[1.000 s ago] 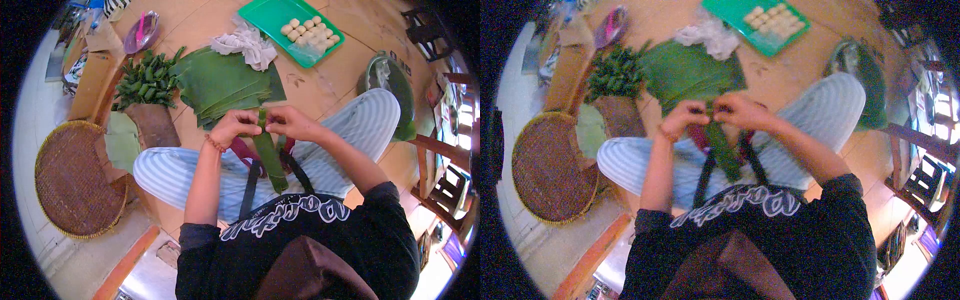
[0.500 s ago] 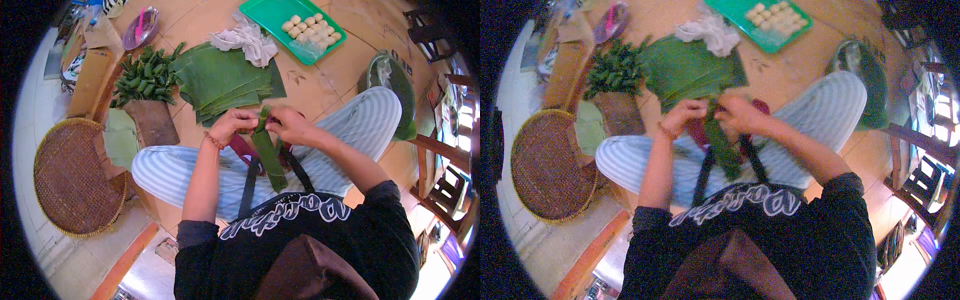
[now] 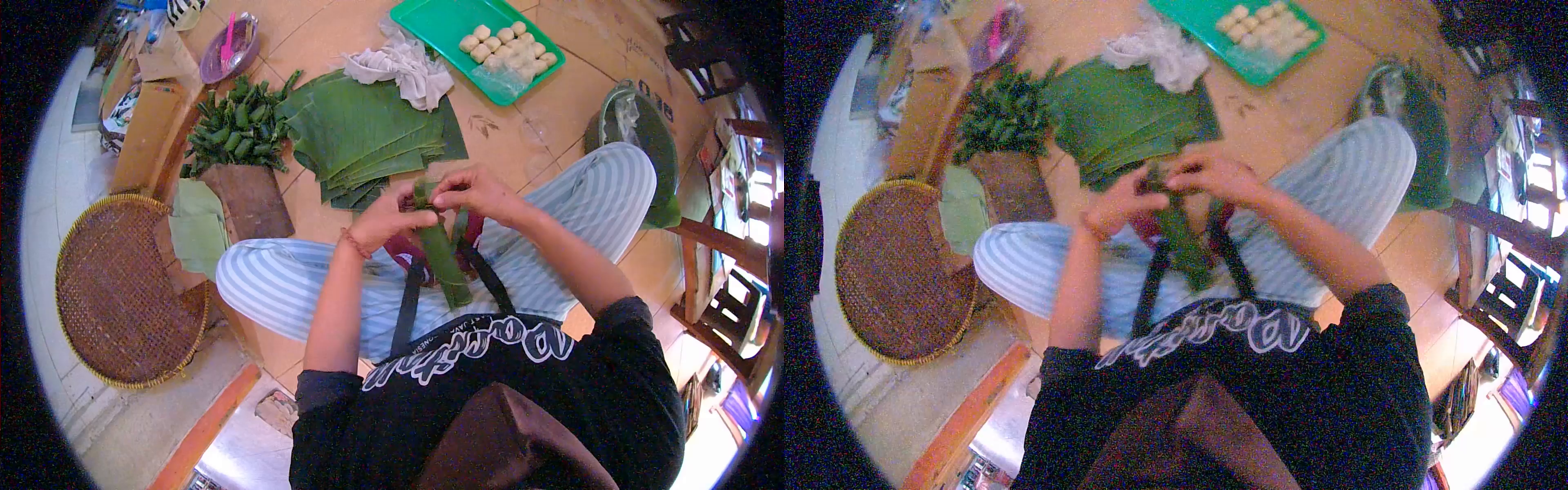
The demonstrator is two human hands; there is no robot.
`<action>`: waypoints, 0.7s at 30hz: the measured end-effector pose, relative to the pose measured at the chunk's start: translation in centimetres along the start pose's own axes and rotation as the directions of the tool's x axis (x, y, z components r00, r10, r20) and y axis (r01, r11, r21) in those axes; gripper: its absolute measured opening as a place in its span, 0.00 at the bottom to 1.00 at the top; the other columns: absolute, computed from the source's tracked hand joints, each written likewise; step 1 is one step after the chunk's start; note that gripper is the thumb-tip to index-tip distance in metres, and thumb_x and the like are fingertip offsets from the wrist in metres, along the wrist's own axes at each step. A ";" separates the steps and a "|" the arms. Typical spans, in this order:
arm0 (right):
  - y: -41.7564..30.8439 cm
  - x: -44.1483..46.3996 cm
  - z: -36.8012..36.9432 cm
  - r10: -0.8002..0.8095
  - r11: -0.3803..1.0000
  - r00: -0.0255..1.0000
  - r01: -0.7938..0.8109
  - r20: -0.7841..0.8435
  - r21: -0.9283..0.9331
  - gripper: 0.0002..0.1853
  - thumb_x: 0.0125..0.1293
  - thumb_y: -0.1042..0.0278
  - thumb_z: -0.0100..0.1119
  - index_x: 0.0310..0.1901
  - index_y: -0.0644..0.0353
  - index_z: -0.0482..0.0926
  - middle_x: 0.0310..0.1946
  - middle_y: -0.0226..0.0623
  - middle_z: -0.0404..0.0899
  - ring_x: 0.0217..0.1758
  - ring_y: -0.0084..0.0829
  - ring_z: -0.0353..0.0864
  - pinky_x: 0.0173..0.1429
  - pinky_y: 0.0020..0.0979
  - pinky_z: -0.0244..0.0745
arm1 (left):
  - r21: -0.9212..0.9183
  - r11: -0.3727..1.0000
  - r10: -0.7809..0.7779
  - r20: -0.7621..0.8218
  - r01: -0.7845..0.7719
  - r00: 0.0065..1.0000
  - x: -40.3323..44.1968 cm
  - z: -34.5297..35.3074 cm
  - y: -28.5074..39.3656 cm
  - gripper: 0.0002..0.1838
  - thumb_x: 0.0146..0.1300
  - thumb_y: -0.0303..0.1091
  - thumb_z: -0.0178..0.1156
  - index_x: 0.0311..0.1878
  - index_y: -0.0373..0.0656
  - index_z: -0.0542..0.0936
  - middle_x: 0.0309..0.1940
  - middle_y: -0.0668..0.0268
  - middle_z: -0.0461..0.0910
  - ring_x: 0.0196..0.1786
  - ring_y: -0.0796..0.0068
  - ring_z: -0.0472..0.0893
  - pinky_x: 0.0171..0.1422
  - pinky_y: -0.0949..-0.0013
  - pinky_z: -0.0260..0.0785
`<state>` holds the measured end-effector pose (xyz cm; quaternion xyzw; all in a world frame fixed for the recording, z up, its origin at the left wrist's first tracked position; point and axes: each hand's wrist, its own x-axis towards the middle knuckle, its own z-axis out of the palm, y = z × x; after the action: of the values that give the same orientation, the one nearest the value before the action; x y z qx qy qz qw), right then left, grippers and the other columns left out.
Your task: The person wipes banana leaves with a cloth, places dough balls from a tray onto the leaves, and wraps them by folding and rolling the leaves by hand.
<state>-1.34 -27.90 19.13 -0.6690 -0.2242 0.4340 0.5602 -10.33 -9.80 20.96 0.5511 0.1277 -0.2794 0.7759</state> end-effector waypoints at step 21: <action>-1.0 0.4 -0.6 0.063 0.901 0.968 0.050 -0.244 0.431 0.16 0.60 0.64 0.58 0.48 0.59 0.71 0.41 0.28 0.75 0.43 0.20 0.72 0.46 0.24 0.67 | -0.215 0.871 0.371 -0.303 -0.442 0.878 -1.0 2.2 -0.6 0.27 0.52 0.19 0.57 0.57 0.37 0.65 0.57 0.58 0.65 0.60 0.70 0.66 0.62 0.68 0.60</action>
<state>-0.44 -27.68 19.94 -0.5779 -0.0466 0.3863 0.7174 -11.77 -11.71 21.79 0.4820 0.1433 -0.0156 0.8643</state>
